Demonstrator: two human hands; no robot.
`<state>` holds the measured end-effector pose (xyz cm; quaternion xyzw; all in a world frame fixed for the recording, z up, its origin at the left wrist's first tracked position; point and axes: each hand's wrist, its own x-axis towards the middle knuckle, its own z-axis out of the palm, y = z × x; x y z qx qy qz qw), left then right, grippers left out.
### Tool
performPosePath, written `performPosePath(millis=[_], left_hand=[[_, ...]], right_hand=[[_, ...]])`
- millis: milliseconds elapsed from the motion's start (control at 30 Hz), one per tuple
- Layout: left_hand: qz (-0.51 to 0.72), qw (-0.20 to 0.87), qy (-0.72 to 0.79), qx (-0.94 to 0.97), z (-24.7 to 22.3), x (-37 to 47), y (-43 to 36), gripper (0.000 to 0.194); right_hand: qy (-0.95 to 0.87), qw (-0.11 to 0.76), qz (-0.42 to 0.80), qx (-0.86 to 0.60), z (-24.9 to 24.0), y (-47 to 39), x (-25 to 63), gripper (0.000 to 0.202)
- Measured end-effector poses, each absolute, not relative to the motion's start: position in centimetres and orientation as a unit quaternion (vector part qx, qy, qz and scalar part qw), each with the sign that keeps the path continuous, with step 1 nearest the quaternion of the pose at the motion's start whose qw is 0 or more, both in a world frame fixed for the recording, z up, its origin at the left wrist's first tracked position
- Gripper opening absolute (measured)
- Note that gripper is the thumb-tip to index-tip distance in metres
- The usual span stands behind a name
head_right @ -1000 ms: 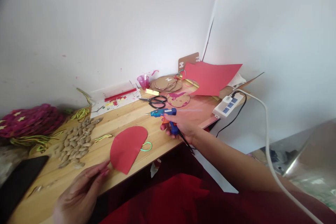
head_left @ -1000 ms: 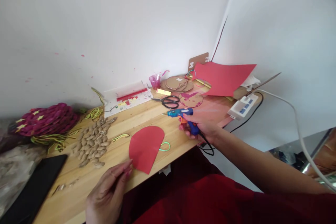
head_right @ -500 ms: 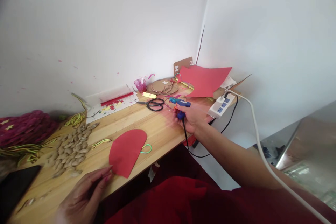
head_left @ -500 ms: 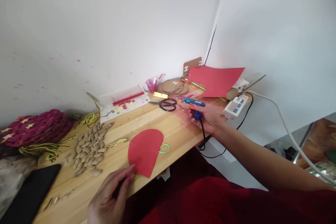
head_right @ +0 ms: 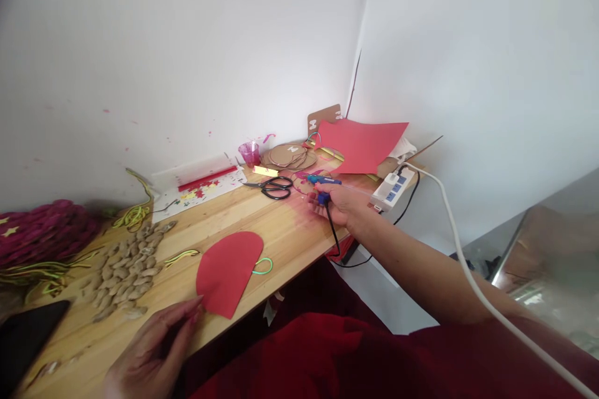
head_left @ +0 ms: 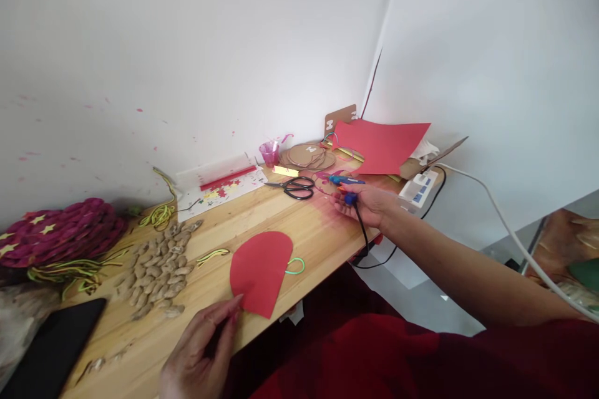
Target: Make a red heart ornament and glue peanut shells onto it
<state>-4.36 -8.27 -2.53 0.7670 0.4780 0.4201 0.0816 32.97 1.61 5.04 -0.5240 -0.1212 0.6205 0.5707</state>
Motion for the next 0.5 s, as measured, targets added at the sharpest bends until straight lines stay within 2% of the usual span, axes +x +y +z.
performPosePath(millis=[233, 500], left_hand=[[0.424, 0.067, 0.468, 0.772, -3.0, -4.8, -8.3, 0.019], [0.417, 0.068, 0.47, 0.775, -3.4, -5.3, -8.4, 0.019]], right_hand=[[-0.156, 0.524, 0.629, -0.553, 7.2, 1.1, 33.3, 0.014], [-0.186, 0.553, 0.58, -0.568, 6.3, 0.0, 32.6, 0.015]])
